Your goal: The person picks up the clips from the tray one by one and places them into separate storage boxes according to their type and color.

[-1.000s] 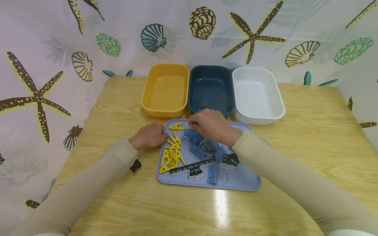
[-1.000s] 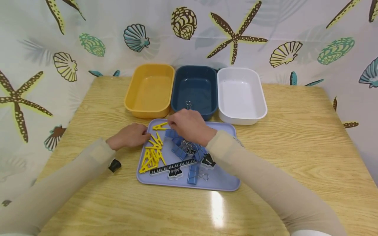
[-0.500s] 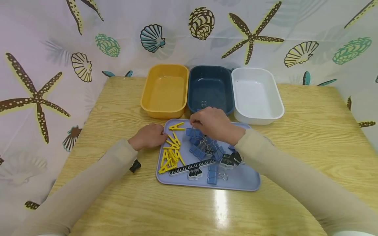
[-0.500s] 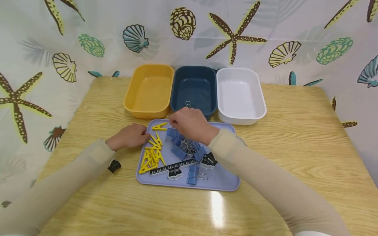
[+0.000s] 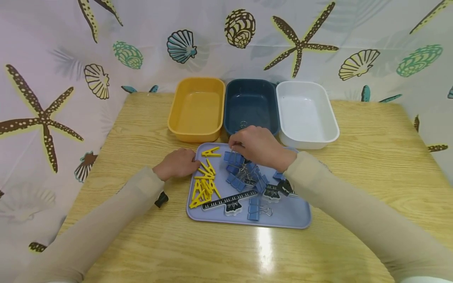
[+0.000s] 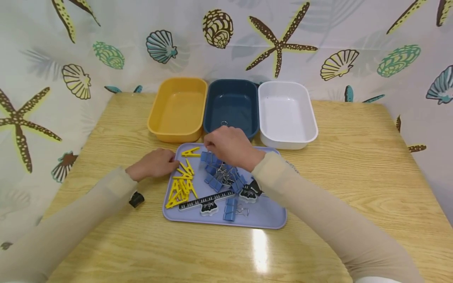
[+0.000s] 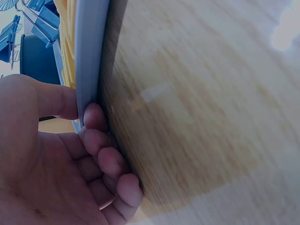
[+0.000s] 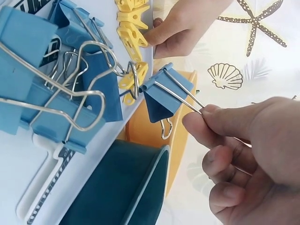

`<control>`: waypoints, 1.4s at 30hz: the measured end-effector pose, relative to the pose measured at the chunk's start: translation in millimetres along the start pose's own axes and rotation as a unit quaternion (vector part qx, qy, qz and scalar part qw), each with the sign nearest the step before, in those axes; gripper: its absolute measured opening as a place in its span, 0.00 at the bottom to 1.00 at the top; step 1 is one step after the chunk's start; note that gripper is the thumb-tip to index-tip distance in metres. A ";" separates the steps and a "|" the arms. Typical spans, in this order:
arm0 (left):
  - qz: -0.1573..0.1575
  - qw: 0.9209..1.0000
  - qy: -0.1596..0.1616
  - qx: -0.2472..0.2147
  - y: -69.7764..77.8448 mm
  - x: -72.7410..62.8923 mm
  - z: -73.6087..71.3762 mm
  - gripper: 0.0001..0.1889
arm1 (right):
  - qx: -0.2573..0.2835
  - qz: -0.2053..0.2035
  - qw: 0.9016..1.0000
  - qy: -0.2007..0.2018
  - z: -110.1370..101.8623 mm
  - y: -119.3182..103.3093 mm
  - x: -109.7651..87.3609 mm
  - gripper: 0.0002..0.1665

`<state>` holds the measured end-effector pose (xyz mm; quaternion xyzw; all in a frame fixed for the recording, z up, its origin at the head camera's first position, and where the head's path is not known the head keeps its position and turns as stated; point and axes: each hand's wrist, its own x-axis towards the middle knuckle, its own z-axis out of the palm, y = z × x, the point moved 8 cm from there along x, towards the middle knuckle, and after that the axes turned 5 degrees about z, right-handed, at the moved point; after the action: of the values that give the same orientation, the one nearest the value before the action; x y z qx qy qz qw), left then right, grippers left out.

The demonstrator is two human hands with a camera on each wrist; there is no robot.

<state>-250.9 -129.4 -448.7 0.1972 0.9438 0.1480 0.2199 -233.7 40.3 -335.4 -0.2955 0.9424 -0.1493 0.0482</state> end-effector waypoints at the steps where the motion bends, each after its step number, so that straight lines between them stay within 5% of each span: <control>1: -0.001 1.000 0.000 0.000 -0.3 0.0 0.2 0.17 | 0.001 -0.001 1.000 0.001 -1.1 0.3 -0.1 0.09; 42: 0.003 1.000 0.006 0.000 -2.7 0.5 1.2 0.18 | -0.006 0.023 0.999 0.035 -31.5 20.5 2.3 0.09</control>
<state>-251.6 -131.3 -450.8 0.1994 0.9444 0.1503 0.2138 -252.3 63.0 -311.9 -0.2686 0.9509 -0.1528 0.0164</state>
